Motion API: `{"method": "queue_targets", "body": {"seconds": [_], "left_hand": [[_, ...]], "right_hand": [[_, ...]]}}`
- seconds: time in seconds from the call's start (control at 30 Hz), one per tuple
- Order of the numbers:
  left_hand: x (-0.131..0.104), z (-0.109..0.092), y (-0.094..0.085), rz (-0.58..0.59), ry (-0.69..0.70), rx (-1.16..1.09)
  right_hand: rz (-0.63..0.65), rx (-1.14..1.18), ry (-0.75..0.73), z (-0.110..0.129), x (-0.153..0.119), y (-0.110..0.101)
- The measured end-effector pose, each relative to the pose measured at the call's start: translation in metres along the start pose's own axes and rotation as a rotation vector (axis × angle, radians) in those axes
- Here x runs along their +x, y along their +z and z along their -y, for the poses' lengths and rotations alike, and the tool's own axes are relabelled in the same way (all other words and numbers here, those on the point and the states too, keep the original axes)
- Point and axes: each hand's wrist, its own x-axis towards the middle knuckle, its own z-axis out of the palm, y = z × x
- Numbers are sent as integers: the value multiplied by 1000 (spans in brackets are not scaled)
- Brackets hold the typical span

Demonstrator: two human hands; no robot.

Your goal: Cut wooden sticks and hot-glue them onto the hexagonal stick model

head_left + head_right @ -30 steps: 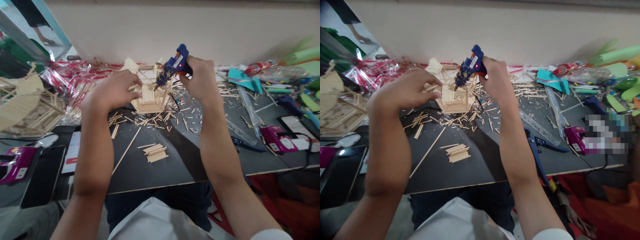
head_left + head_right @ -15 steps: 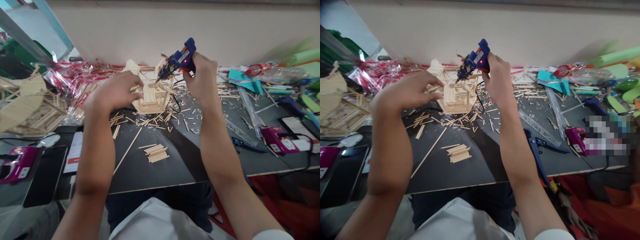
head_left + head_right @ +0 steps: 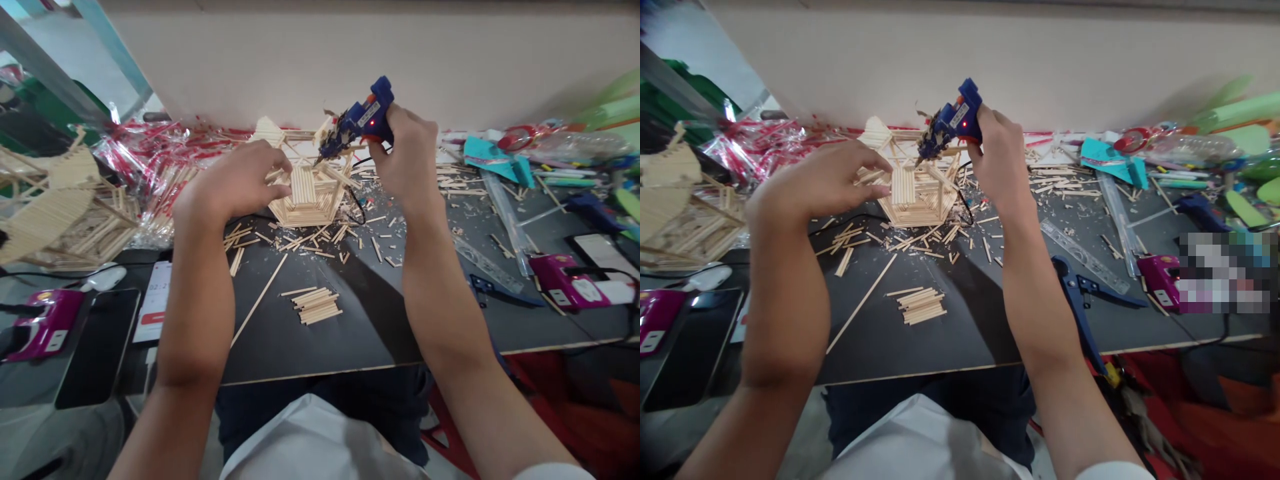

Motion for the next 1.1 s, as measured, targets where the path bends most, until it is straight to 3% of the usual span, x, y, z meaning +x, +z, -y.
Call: {"method": "queue_targets", "body": {"seconds": [0.27,0.47,0.53,0.63,0.8,0.9,0.97,1.03,1.1], "left_hand": [[-1,3,1,0,2,-16],[-1,6,0,17,37,-42],[-1,7,0,18,37,-50],[1,7,1,14,35,-71],[-1,6,1,4,40,-87],[-2,7,-1,31,51,-91],[-1,7,-1,23,42,-98],[0,7,0,6,30,-97],[1,6,1,-8,24,-83]], "right_hand": [[-45,-94,29,0,1,1],[-94,-148,277,-16,-15,-24],[-1,-182,388,-31,-28,-30],[267,-244,543,-56,-54,-27],[482,-394,511,-76,-90,-15],[438,-535,460,-61,-102,-23],[397,-508,412,-37,-106,-28],[489,-215,270,-4,-110,-23],[625,137,-19,33,-114,-7]]}}
